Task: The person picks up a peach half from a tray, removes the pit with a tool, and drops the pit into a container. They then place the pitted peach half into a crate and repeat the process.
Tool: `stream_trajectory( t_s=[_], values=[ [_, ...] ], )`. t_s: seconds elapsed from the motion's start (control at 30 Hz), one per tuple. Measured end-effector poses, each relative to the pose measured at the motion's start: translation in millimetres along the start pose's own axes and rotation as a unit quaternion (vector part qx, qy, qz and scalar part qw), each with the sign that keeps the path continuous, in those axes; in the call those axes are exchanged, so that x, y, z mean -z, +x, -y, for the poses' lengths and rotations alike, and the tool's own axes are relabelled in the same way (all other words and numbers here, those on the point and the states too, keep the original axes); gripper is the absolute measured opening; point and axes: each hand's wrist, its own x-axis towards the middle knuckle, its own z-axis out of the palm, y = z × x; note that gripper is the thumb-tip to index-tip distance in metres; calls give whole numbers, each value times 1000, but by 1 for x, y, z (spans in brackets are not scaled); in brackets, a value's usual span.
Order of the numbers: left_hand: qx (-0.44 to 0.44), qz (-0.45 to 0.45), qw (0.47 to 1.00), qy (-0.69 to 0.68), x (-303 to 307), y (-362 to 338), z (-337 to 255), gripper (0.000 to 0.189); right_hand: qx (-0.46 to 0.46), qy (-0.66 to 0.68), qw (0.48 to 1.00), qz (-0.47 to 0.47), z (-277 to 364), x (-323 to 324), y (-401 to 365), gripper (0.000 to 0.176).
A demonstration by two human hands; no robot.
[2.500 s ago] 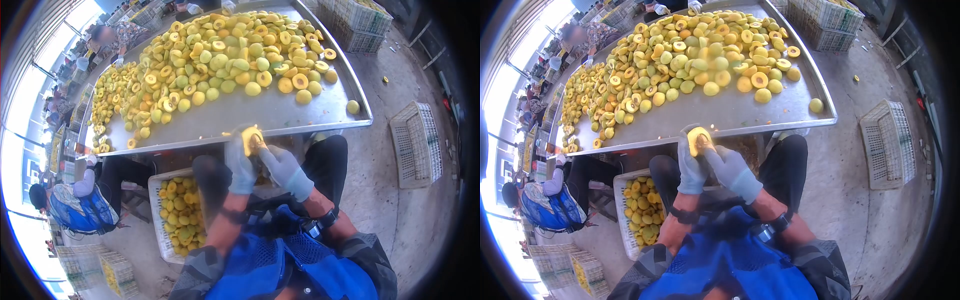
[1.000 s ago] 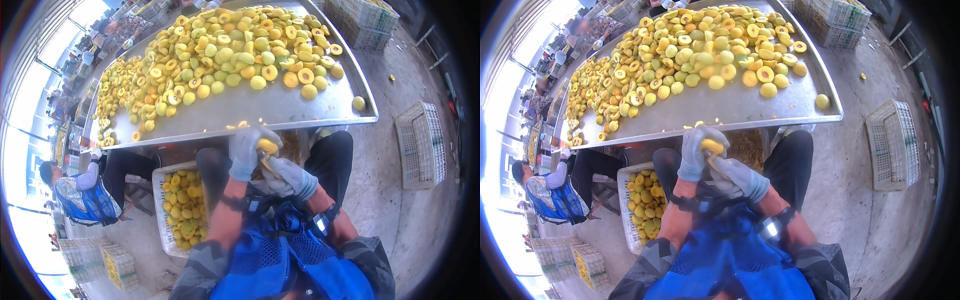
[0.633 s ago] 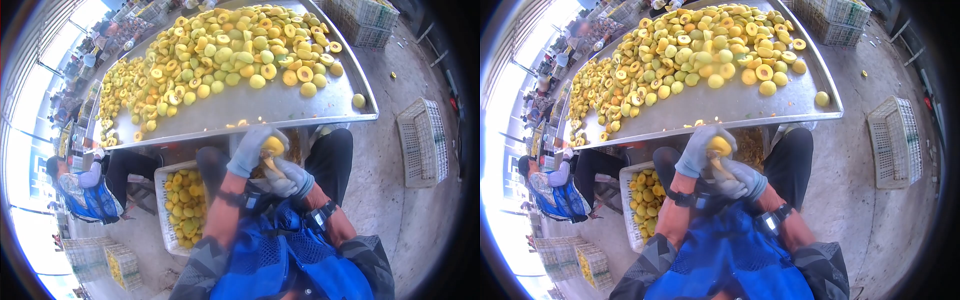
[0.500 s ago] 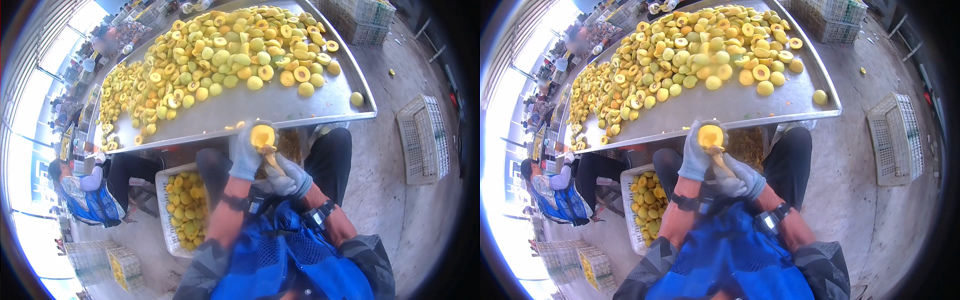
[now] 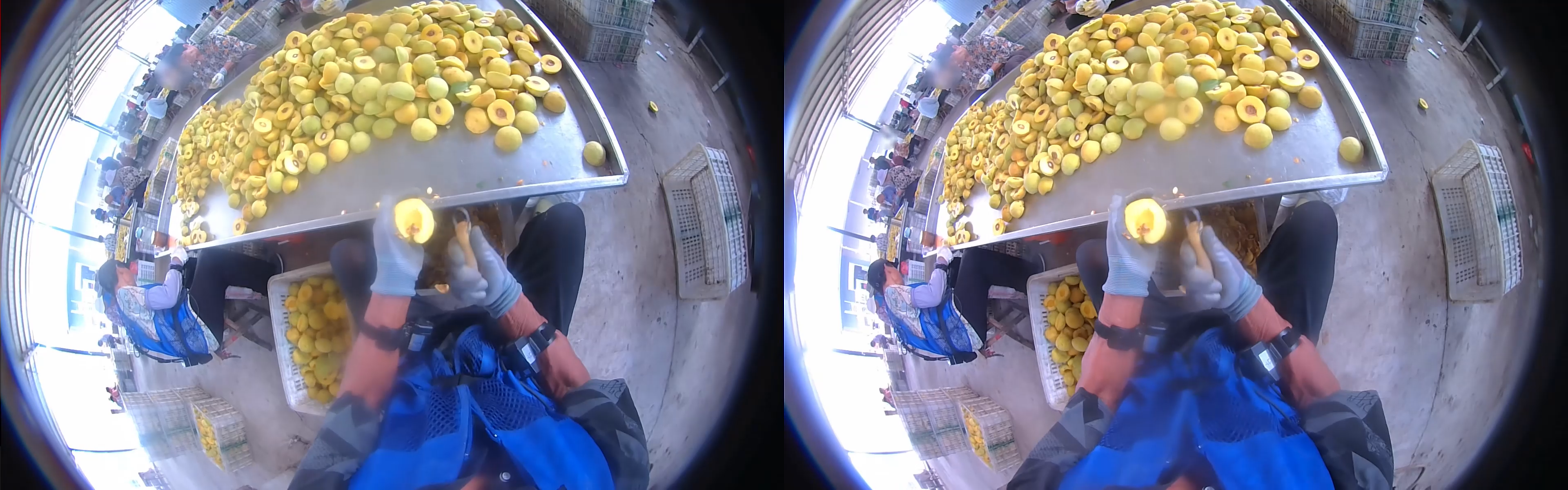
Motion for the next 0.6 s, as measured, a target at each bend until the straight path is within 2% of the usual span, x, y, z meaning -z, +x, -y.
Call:
stream_trajectory(
  t_s=[0.07,0.1,0.17,0.2,0.23,0.27,0.37,0.47,0.53,0.57,0.6],
  values=[
    [126,-27,963,-236,-2,2,-17,30,46,-47,995,-81,8,-4,8,55],
    [120,-31,973,-195,-1,3,-14,38,105,-149,975,-124,10,-15,9,39],
    [120,-40,981,-148,-1,4,-8,52,144,-344,908,-192,14,-41,9,28],
    [127,-46,980,-144,-3,4,-9,57,160,-435,857,-227,14,-48,10,25],
    [146,-54,972,-178,-8,3,-13,59,242,-549,777,-193,14,-50,15,36],
    [162,-62,962,-212,-13,4,-16,61,249,-578,751,-198,12,-52,19,38],
    [114,-51,986,-109,-22,0,-5,65,272,-654,671,-220,2,-54,30,45],
    [113,-33,988,-104,-14,-2,12,44,231,-685,645,-248,4,-52,30,41],
    [107,-22,992,-57,-12,-3,8,43,149,-533,805,-214,11,-67,21,38],
    [103,-17,994,-34,-12,-3,7,43,104,-445,868,-193,15,-71,16,37],
    [106,-28,994,-22,-11,-5,7,41,90,-388,902,-165,17,-66,14,35]
  ],
)
